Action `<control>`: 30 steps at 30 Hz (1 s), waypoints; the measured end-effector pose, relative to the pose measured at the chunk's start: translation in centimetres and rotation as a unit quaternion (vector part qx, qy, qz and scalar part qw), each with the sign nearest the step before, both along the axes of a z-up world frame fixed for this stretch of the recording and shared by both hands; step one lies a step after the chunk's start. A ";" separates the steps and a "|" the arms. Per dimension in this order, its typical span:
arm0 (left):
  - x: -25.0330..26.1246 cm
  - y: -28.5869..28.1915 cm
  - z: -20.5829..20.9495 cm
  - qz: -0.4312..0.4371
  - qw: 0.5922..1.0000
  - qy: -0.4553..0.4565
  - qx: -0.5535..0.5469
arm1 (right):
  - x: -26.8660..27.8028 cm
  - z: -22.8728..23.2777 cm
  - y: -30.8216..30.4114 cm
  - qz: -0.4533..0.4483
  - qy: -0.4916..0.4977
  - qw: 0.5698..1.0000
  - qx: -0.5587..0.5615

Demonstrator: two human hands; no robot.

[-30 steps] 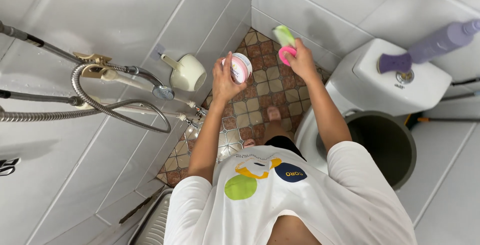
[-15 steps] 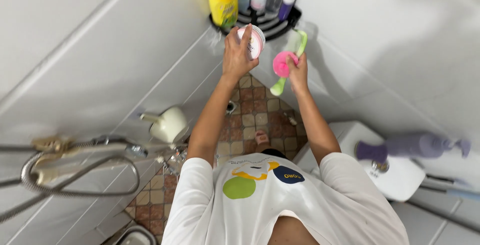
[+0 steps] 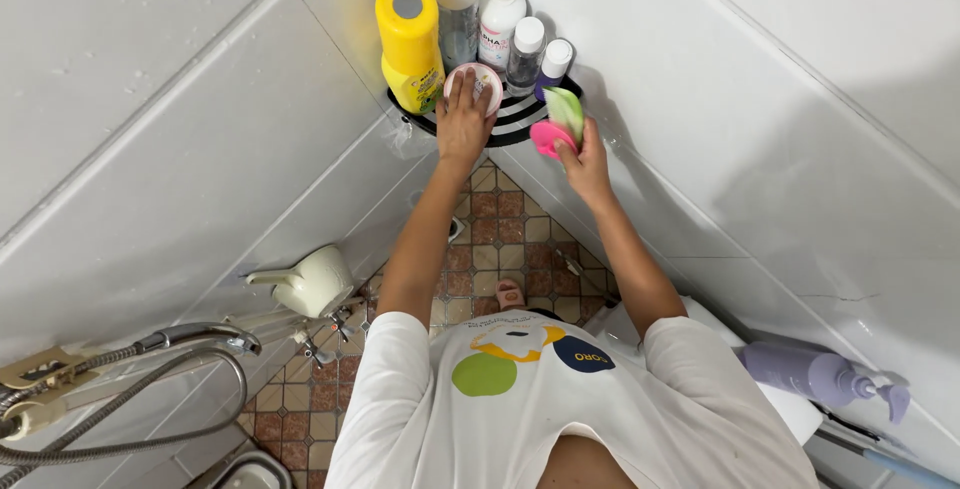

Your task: The person washes a shower handle and a bracket, then takes various bottles from a bucket and places them on a corner shelf, before washing a small container and a brush.

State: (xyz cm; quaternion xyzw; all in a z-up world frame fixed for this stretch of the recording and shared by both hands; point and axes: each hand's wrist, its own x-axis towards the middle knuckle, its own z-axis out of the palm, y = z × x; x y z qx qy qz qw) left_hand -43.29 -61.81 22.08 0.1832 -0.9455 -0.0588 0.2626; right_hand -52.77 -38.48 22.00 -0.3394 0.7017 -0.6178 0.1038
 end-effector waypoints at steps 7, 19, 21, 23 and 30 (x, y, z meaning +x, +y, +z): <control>6.7 1.8 -0.6 0.071 0.971 0.190 0.129 | 1.6 1.6 -5.8 0.029 0.075 0.997 0.007; 9.7 3.1 0.2 0.121 0.958 0.196 0.170 | 6.5 2.4 -15.9 0.027 0.265 0.958 0.103; 8.9 3.6 0.0 0.121 0.960 0.191 0.166 | 6.1 2.8 -15.7 0.039 0.251 0.959 0.126; 8.1 4.0 -0.3 0.134 0.960 0.189 0.159 | 5.6 3.0 -15.4 0.059 0.218 0.961 0.162; 6.3 3.8 -1.2 0.162 0.959 0.190 0.137 | 2.4 -0.5 -13.4 0.135 0.192 0.971 0.054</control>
